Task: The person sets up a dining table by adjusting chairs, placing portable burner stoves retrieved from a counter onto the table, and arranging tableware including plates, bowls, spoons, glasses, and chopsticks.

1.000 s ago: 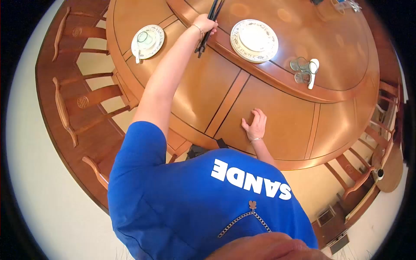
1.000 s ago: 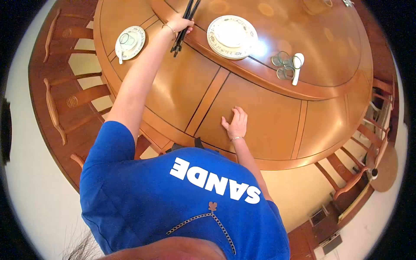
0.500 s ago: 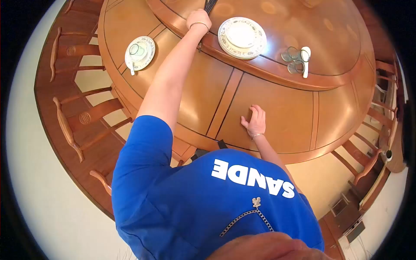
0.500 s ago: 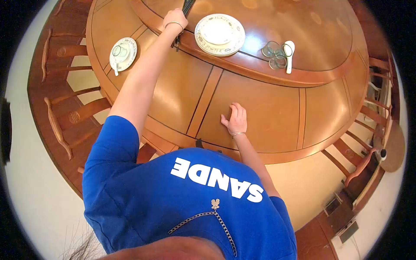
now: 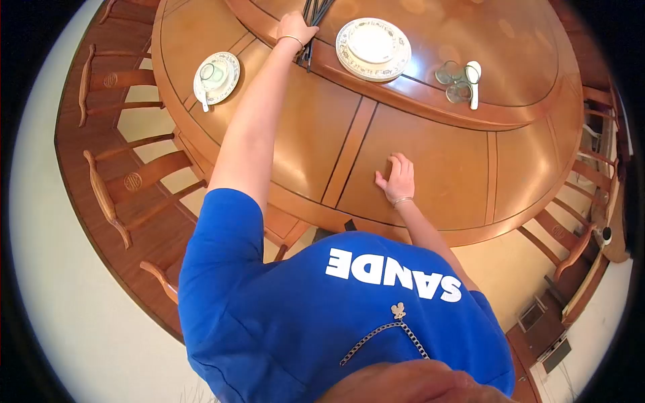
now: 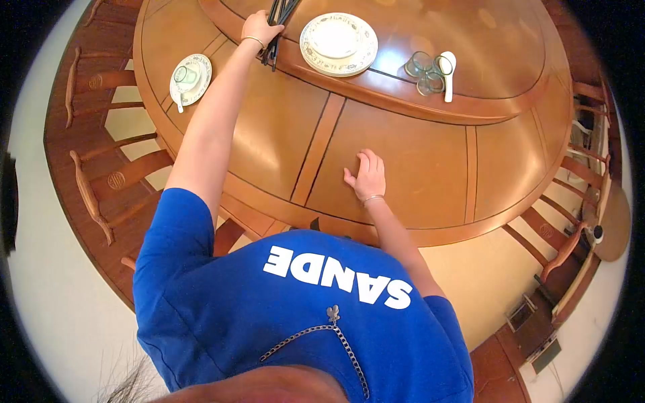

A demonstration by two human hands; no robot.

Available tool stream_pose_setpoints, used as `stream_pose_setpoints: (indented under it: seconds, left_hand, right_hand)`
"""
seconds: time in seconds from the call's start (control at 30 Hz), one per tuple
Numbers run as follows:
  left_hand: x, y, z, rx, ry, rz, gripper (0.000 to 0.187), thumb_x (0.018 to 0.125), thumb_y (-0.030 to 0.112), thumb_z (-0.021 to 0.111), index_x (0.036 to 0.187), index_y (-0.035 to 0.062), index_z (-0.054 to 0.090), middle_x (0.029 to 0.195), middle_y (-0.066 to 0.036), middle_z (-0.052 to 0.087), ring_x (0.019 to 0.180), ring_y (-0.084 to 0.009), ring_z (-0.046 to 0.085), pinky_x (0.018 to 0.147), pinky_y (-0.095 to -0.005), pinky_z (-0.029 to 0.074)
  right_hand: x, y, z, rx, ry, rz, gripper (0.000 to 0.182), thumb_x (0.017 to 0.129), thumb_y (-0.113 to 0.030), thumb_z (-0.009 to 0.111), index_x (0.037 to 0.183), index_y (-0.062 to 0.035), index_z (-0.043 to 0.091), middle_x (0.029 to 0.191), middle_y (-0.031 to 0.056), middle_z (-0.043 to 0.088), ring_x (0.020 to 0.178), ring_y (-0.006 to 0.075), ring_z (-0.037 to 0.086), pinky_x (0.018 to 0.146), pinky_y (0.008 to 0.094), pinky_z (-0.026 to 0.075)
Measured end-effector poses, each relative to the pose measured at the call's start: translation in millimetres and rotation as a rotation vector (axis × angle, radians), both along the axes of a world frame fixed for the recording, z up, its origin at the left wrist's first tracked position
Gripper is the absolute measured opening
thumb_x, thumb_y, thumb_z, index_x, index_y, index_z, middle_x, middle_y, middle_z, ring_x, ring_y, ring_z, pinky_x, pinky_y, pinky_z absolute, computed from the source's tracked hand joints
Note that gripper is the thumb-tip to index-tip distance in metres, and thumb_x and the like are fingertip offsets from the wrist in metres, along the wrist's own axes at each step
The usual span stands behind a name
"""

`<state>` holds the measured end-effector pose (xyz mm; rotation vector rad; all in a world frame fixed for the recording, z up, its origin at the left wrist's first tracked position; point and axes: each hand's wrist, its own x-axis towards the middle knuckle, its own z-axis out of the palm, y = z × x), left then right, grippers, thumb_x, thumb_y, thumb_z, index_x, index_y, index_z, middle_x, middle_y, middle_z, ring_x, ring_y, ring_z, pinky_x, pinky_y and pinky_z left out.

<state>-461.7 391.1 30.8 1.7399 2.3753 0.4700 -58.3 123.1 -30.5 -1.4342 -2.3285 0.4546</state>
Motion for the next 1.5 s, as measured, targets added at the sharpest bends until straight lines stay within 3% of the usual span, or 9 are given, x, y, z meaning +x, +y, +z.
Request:
stream_pose_setpoints:
  seconds: [0.17, 0.2, 0.33, 0.43, 0.53, 0.8, 0.97, 1.03, 1.5]
  left_hand:
    - [11, -37, 21, 0.222, -0.246, 0.171, 0.050, 0.085, 0.031, 0.065, 0.124, 0.0020, 0.054, 0.122, -0.017, 0.062, 0.105, -0.0361, 0.061, 0.091, -0.0427, 0.048]
    - [16, -51, 22, 0.504, -0.484, 0.202, 0.052, 0.083, 0.027, 0.068, 0.123, -0.0029, 0.053, 0.118, -0.022, 0.061, 0.105, -0.0333, 0.062, 0.086, -0.0386, 0.050]
    - [106, -154, 160, 1.094, -0.883, 0.201, 0.021, 0.094, 0.016, 0.057, 0.110, 0.0022, 0.056, 0.103, -0.005, 0.061, 0.092, -0.0199, 0.059, 0.088, -0.0308, 0.046]
    - [162, -239, 243, 1.438, -0.831, -0.184, 0.034, 0.094, 0.018, 0.044, 0.124, 0.0026, 0.053, 0.125, -0.020, 0.058, 0.111, -0.0501, 0.055, 0.102, -0.0557, 0.043]
    - [251, -305, 311, 1.770, -1.116, -0.202, 0.042, 0.097, 0.042, 0.039, 0.120, 0.0128, 0.059, 0.125, -0.017, 0.060, 0.125, -0.0343, 0.050, 0.109, -0.0507, 0.031]
    - [489, -391, 369, 1.847, -0.746, -0.299, 0.042, 0.096, 0.042, 0.041, 0.120, 0.0125, 0.059, 0.125, -0.015, 0.059, 0.121, -0.0318, 0.051, 0.102, -0.0475, 0.032]
    - [584, -403, 403, 1.826, -0.517, -0.174, 0.042, 0.095, 0.042, 0.042, 0.119, 0.0123, 0.059, 0.125, -0.015, 0.059, 0.119, -0.0302, 0.051, 0.098, -0.0454, 0.033]
    - [592, -464, 447, 1.837, -0.446, -0.177, 0.041, 0.095, 0.042, 0.043, 0.119, 0.0123, 0.059, 0.125, -0.014, 0.058, 0.118, -0.0296, 0.051, 0.097, -0.0446, 0.034]
    - [695, -644, 430, 1.840, -0.041, 0.075, 0.041, 0.094, 0.043, 0.046, 0.119, 0.0118, 0.058, 0.125, -0.012, 0.057, 0.111, -0.0252, 0.052, 0.085, -0.0389, 0.036]
  right_hand:
    - [2, 2, -1, -0.008, 0.013, 0.016, 0.054, 0.069, -0.028, 0.076, 0.112, -0.0051, 0.051, 0.120, 0.0121, 0.051, 0.110, 0.0325, 0.049, 0.096, 0.0417, 0.042]
    - [3, 1, -1, -0.012, 0.015, 0.018, 0.054, 0.069, -0.028, 0.076, 0.112, -0.0051, 0.051, 0.120, 0.0121, 0.051, 0.110, 0.0325, 0.049, 0.096, 0.0417, 0.042]
    - [7, 1, 1, 0.000, 0.043, 0.044, 0.052, 0.071, -0.030, 0.075, 0.110, -0.0049, 0.052, 0.120, 0.0127, 0.051, 0.110, 0.0327, 0.049, 0.097, 0.0417, 0.041]
    - [13, -1, 3, -0.013, 0.085, 0.096, 0.051, 0.072, -0.031, 0.074, 0.109, -0.0045, 0.052, 0.120, 0.0132, 0.051, 0.111, 0.0330, 0.048, 0.097, 0.0417, 0.040]
    - [26, 0, 4, -0.040, 0.153, 0.187, 0.049, 0.075, -0.031, 0.074, 0.109, -0.0037, 0.053, 0.120, 0.0146, 0.051, 0.111, 0.0330, 0.048, 0.097, 0.0412, 0.041]
    - [174, -5, -4, -0.570, 0.519, 0.485, 0.053, 0.075, -0.016, 0.076, 0.117, 0.0012, 0.048, 0.111, 0.0144, 0.050, 0.077, 0.0186, 0.058, 0.072, 0.0310, 0.053]
    - [252, 23, 5, -0.522, 0.408, 0.646, 0.047, 0.074, -0.015, 0.076, 0.111, 0.0010, 0.052, 0.103, 0.0124, 0.050, 0.073, 0.0180, 0.056, 0.068, 0.0304, 0.052]
    - [223, -35, 59, -0.383, 0.340, 0.642, 0.047, 0.076, -0.021, 0.076, 0.111, 0.0003, 0.052, 0.104, 0.0127, 0.051, 0.076, 0.0199, 0.055, 0.070, 0.0324, 0.051]
    - [213, -62, 32, -0.059, 0.226, 0.842, 0.042, 0.081, -0.025, 0.073, 0.105, 0.0049, 0.055, 0.094, 0.0149, 0.053, 0.083, 0.0259, 0.051, 0.078, 0.0381, 0.046]
